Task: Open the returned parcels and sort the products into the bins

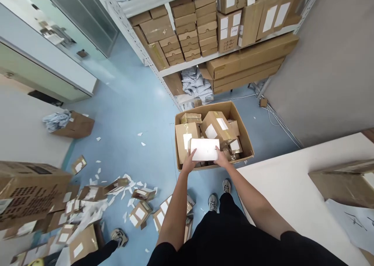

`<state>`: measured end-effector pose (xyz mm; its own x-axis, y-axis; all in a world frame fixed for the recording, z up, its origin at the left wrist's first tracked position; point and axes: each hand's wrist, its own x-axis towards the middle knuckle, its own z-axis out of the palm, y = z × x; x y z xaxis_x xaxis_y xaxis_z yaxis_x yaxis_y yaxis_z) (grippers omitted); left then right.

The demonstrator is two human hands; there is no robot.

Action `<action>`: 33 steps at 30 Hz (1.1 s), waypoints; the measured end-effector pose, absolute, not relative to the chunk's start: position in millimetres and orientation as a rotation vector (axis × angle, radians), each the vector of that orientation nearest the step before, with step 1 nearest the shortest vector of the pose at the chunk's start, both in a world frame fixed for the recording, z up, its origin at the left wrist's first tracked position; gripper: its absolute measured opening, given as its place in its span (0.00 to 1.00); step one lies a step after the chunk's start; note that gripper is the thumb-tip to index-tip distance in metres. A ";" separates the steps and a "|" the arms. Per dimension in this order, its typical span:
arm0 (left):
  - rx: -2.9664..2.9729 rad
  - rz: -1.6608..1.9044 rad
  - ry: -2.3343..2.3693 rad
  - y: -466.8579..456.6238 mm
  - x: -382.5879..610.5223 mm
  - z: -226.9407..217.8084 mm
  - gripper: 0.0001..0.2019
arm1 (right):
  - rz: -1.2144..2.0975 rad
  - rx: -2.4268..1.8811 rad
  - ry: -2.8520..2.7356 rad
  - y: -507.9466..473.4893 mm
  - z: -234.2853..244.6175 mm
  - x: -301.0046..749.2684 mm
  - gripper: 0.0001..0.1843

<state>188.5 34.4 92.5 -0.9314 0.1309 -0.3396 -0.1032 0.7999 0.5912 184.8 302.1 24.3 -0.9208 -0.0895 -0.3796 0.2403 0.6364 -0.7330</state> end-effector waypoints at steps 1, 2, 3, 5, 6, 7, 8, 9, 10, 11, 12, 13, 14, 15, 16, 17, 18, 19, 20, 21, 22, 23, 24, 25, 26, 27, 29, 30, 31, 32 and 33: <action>-0.011 0.946 2.619 29.8 189.1 94.0 0.45 | -1.163 0.078 2.524 298.5 32.1 184.7 0.56; -0.045 0.990 2.618 26.6 191.3 95.0 0.46 | -1.143 0.034 2.574 296.4 41.1 184.6 0.50; -0.084 1.017 2.623 25.2 195.3 95.7 0.47 | -1.123 -0.009 2.624 295.4 51.0 184.7 0.44; -0.168 1.032 2.655 28.2 208.0 97.2 0.47 | -1.067 -0.063 2.720 295.9 71.8 185.9 0.35; -0.202 1.035 2.679 32.5 216.0 98.3 0.46 | -1.036 -0.072 2.763 297.3 82.1 187.6 0.33; -0.219 1.047 2.703 38.1 224.4 99.8 0.45 | -1.009 -0.071 2.805 299.5 91.9 190.3 0.33; -0.217 1.068 2.724 44.7 232.6 101.7 0.43 | -0.989 -0.061 2.844 302.7 101.1 194.5 0.33; -0.197 1.095 2.739 51.9 240.4 103.9 0.43 | -0.978 -0.044 2.881 307.1 109.4 200.5 0.33; -0.165 1.124 2.750 59.4 247.2 106.3 0.42 | -0.974 -0.019 2.917 312.8 116.6 208.7 0.33; -0.125 1.150 2.758 67.3 253.0 108.8 0.42 | -0.975 0.015 2.952 319.9 122.8 219.3 0.33; -0.075 1.174 2.764 75.5 257.7 111.2 0.41 | -0.978 0.059 2.988 328.3 127.8 232.6 0.33; -0.013 1.197 2.764 84.6 261.5 113.3 0.41 | -0.982 0.112 3.024 338.0 131.6 248.7 0.33; 0.060 1.218 2.756 94.7 264.4 115.1 0.41 | -0.985 0.177 3.060 348.6 134.2 267.7 0.33; 0.145 1.239 2.741 106.4 266.9 116.4 0.41 | -0.986 0.255 3.094 360.0 135.6 289.3 0.33; 0.240 1.257 2.716 120.0 269.2 117.2 0.41 | -0.985 0.349 3.122 371.6 136.0 313.3 0.33; 0.340 1.267 2.681 135.5 271.8 117.5 0.41 | -0.981 0.458 3.139 383.3 135.5 339.1 0.33; 0.441 1.266 2.636 152.9 275.0 117.4 0.40 | -0.973 0.580 3.144 394.6 134.2 366.2 0.34; 0.541 1.257 2.582 172.0 279.3 116.8 0.40 | -0.961 0.712 3.135 405.3 132.1 393.9 0.34; 0.637 1.240 2.524 192.2 285.1 115.6 0.40 | -0.946 0.847 3.114 415.2 129.4 421.7 0.33; 0.727 1.218 2.463 213.0 292.7 113.7 0.39 | -0.932 0.980 3.084 424.0 125.8 449.0 0.33; 0.803 1.193 2.400 233.4 302.4 110.8 0.39 | -0.919 1.108 3.047 431.5 121.3 475.3 0.32; 0.865 1.167 2.337 252.7 314.2 106.6 0.38 | -0.907 1.229 3.007 437.4 115.7 500.4 0.32; 0.909 1.141 2.272 270.0 328.1 100.9 0.38 | -0.898 1.344 2.961 441.6 108.9 524.2 0.32; 0.936 1.113 2.204 284.6 343.6 93.5 0.38 | -0.893 1.451 2.907 443.7 100.6 546.6 0.32; 0.944 1.083 2.134 295.9 360.2 84.5 0.41 | -0.891 1.546 2.843 443.8 91.1 567.8 0.33; 0.943 1.055 2.062 303.6 377.2 74.1 0.45 | -0.893 1.626 2.772 441.8 80.4 587.7 0.35; 0.923 1.016 1.936 309.6 409.3 50.6 0.54 | -0.918 1.715 2.634 432.8 57.4 623.9 0.41; 0.912 1.008 1.893 308.9 423.0 38.9 0.57 | -0.947 1.717 2.587 426.7 46.1 640.0 0.44; 0.890 1.007 1.879 306.8 434.6 28.1 0.59 | -0.990 1.692 2.562 420.4 35.6 654.6 0.46; 0.859 1.008 1.885 304.1 444.0 19.0 0.59 | -1.038 1.655 2.551 414.3 26.6 667.1 0.48; 0.826 1.014 1.907 301.6 451.0 12.0 0.58 | -1.089 1.613 2.554 409.1 19.4 677.5 0.49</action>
<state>451.0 301.6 12.0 -0.4617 0.8169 -0.3456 0.1700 0.4639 0.8694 677.5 409.1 19.4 -0.4936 0.8215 -0.2854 0.7747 0.2662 -0.5736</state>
